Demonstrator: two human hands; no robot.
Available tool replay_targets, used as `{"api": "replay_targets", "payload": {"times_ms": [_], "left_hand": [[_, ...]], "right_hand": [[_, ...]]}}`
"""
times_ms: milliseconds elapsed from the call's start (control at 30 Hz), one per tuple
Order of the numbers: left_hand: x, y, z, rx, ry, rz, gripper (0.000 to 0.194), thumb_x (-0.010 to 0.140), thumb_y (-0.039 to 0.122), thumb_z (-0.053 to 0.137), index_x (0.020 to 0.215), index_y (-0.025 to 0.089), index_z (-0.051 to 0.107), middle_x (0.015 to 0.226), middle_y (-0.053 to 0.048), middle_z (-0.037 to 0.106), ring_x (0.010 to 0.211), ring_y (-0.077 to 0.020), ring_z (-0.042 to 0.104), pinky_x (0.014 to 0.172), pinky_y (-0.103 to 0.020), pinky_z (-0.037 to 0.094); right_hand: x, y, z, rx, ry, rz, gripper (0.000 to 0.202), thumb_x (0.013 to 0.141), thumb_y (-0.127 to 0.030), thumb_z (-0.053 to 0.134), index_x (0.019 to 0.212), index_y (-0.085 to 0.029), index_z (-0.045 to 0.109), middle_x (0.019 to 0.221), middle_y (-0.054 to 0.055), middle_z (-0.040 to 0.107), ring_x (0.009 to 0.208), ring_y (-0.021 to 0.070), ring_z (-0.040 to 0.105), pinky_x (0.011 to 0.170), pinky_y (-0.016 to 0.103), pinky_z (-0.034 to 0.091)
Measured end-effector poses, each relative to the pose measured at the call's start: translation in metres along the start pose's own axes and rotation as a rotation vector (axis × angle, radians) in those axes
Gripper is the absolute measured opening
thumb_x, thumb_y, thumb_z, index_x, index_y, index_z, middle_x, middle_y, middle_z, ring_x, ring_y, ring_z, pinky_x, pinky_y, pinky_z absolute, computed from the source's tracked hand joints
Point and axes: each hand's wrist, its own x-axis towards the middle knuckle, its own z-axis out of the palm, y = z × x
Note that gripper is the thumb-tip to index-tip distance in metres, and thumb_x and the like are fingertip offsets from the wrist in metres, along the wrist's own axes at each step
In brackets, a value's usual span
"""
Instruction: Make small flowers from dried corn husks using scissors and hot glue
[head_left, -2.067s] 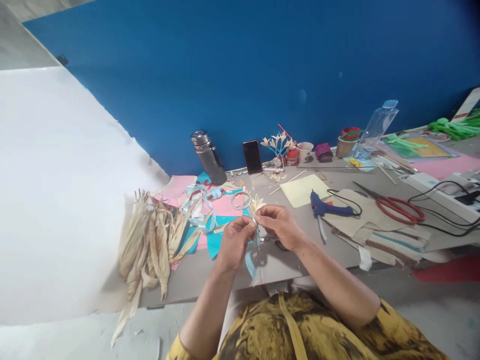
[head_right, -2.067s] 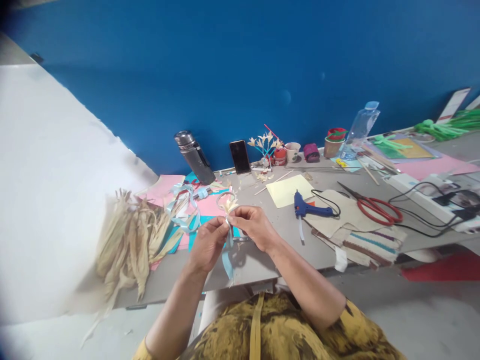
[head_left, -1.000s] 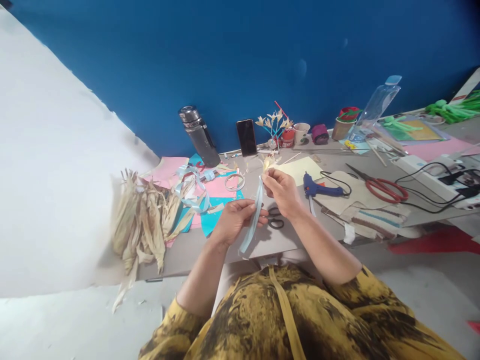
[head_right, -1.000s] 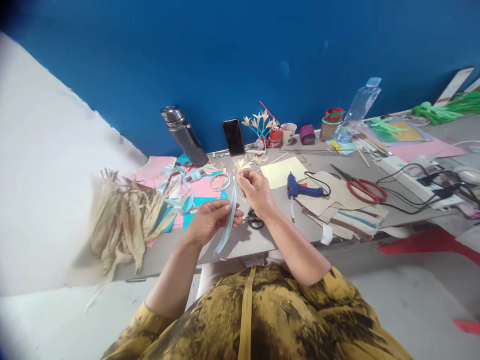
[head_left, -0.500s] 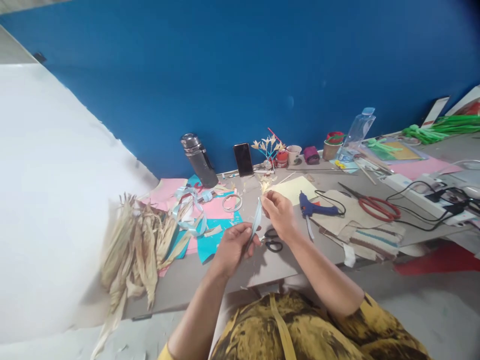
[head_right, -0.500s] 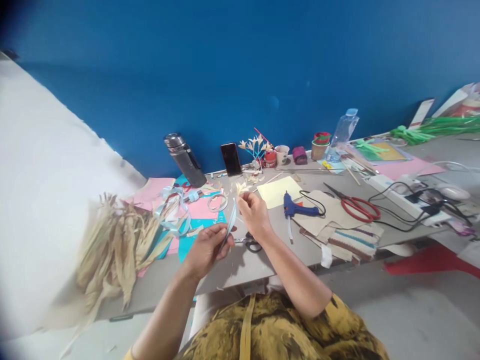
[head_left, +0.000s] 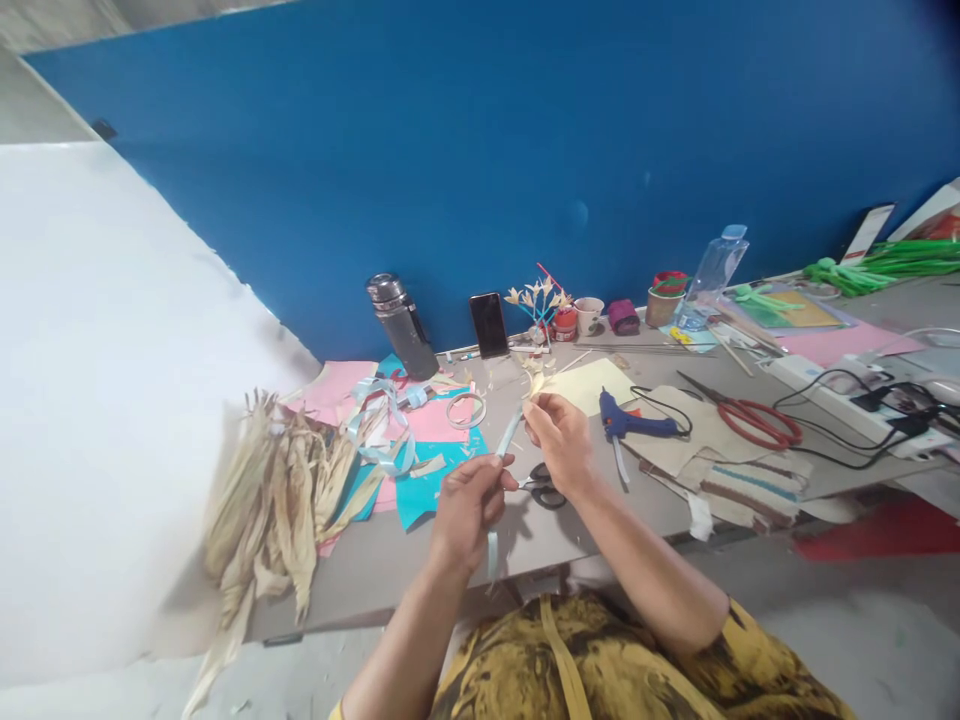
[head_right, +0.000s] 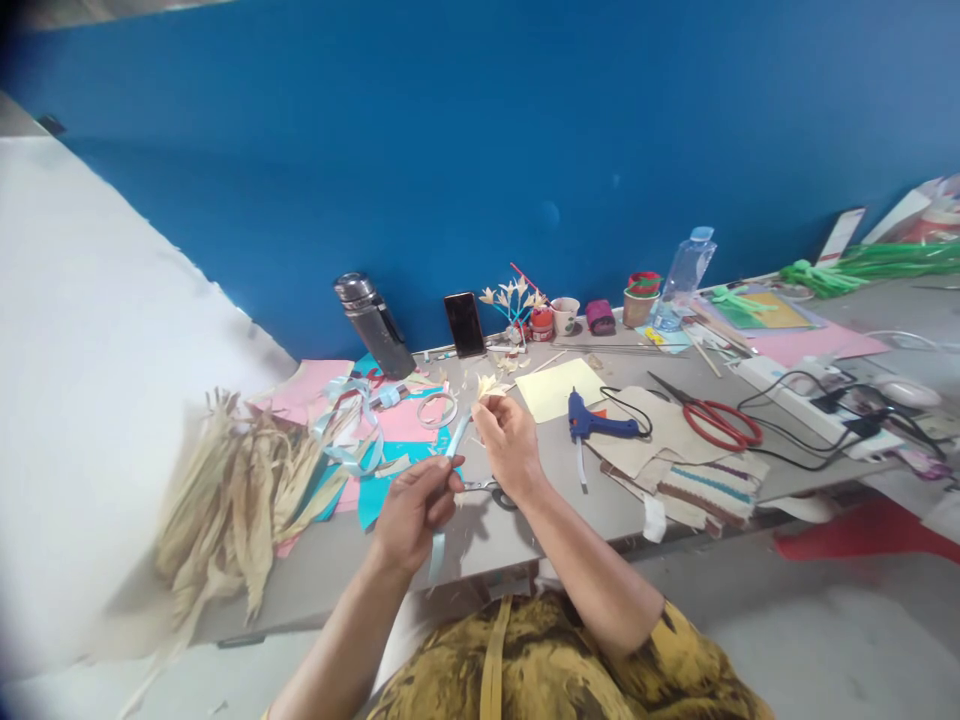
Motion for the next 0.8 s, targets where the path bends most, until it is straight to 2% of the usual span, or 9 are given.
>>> {"api": "replay_targets", "payload": {"times_ms": [100,167,300,400,533,600,667,733,800], "left_hand": [[0.001,0.002,-0.002,-0.135,-0.101,-0.185,0.030,0.064,0.032,0.083,0.083,0.010,0.073,0.062,0.002,0.062,0.035,0.0004,0.029,0.038,-0.018,0.019],[0.003,0.002,-0.007,-0.159,-0.174,-0.275,0.029,0.064,0.031,0.084,0.082,0.011,0.073,0.063,0.001,0.063,0.036,-0.0012,0.035,0.038,-0.018,0.024],[0.008,0.007,-0.018,-0.049,-0.290,-0.301,0.030,0.066,0.032,0.084,0.080,0.008,0.074,0.068,-0.007,0.070,0.050,-0.0109,0.059,0.051,-0.023,0.044],[0.011,0.018,-0.020,0.040,-0.295,-0.216,0.031,0.068,0.033,0.084,0.085,0.009,0.074,0.078,-0.012,0.075,0.066,-0.0188,0.069,0.067,-0.029,0.052],[0.013,0.031,-0.007,0.012,-0.289,0.022,0.041,0.068,0.040,0.084,0.098,0.015,0.070,0.088,-0.010,0.075,0.079,-0.0229,0.072,0.081,-0.037,0.053],[0.015,0.031,0.003,0.077,-0.253,0.150,0.043,0.065,0.036,0.086,0.100,0.016,0.068,0.086,-0.006,0.073,0.077,-0.0197,0.069,0.080,-0.035,0.053],[0.016,0.029,0.011,0.187,-0.153,0.259,0.042,0.063,0.028,0.087,0.098,0.017,0.067,0.081,-0.003,0.071,0.075,-0.0165,0.067,0.076,-0.031,0.052],[0.017,0.027,0.016,0.254,-0.058,0.309,0.036,0.064,0.026,0.086,0.093,0.017,0.067,0.075,-0.001,0.069,0.071,-0.0152,0.065,0.072,-0.028,0.051],[0.017,0.027,0.018,0.259,-0.025,0.315,0.026,0.069,0.028,0.082,0.087,0.016,0.066,0.068,-0.001,0.067,0.066,-0.0149,0.063,0.069,-0.028,0.050]], "right_hand": [[-0.001,-0.001,-0.001,0.006,-0.031,-0.006,0.023,0.079,-0.040,0.063,0.073,-0.020,0.053,0.051,-0.008,0.041,0.047,0.0086,0.034,0.047,0.022,0.029],[-0.001,0.000,-0.003,-0.011,-0.051,-0.019,0.022,0.079,-0.039,0.063,0.074,-0.020,0.054,0.052,-0.008,0.041,0.047,0.0086,0.034,0.047,0.022,0.029],[-0.002,-0.001,-0.005,-0.052,-0.061,-0.028,0.021,0.078,-0.038,0.063,0.077,-0.019,0.057,0.053,-0.007,0.044,0.049,0.0089,0.035,0.047,0.023,0.029],[-0.002,-0.004,-0.004,-0.081,-0.063,-0.028,0.020,0.077,-0.038,0.062,0.076,-0.018,0.058,0.053,-0.007,0.045,0.048,0.0092,0.037,0.047,0.023,0.031],[-0.003,-0.007,0.000,-0.094,-0.085,-0.028,0.019,0.076,-0.037,0.062,0.074,-0.018,0.058,0.057,-0.004,0.052,0.050,0.0104,0.045,0.049,0.023,0.037],[-0.004,-0.007,0.002,-0.093,-0.109,-0.024,0.018,0.076,-0.036,0.061,0.073,-0.019,0.057,0.057,-0.003,0.055,0.051,0.0113,0.048,0.050,0.024,0.040],[-0.005,-0.007,0.002,-0.104,-0.116,-0.032,0.016,0.077,-0.034,0.061,0.072,-0.018,0.057,0.059,-0.002,0.058,0.053,0.0121,0.052,0.052,0.024,0.042],[-0.006,-0.008,0.001,-0.121,-0.112,-0.049,0.014,0.077,-0.032,0.061,0.072,-0.018,0.059,0.061,-0.002,0.059,0.055,0.0124,0.053,0.052,0.023,0.042],[-0.006,-0.009,-0.001,-0.131,-0.121,-0.062,0.014,0.078,-0.031,0.060,0.072,-0.019,0.059,0.061,-0.002,0.059,0.055,0.0127,0.053,0.052,0.023,0.042]]}}
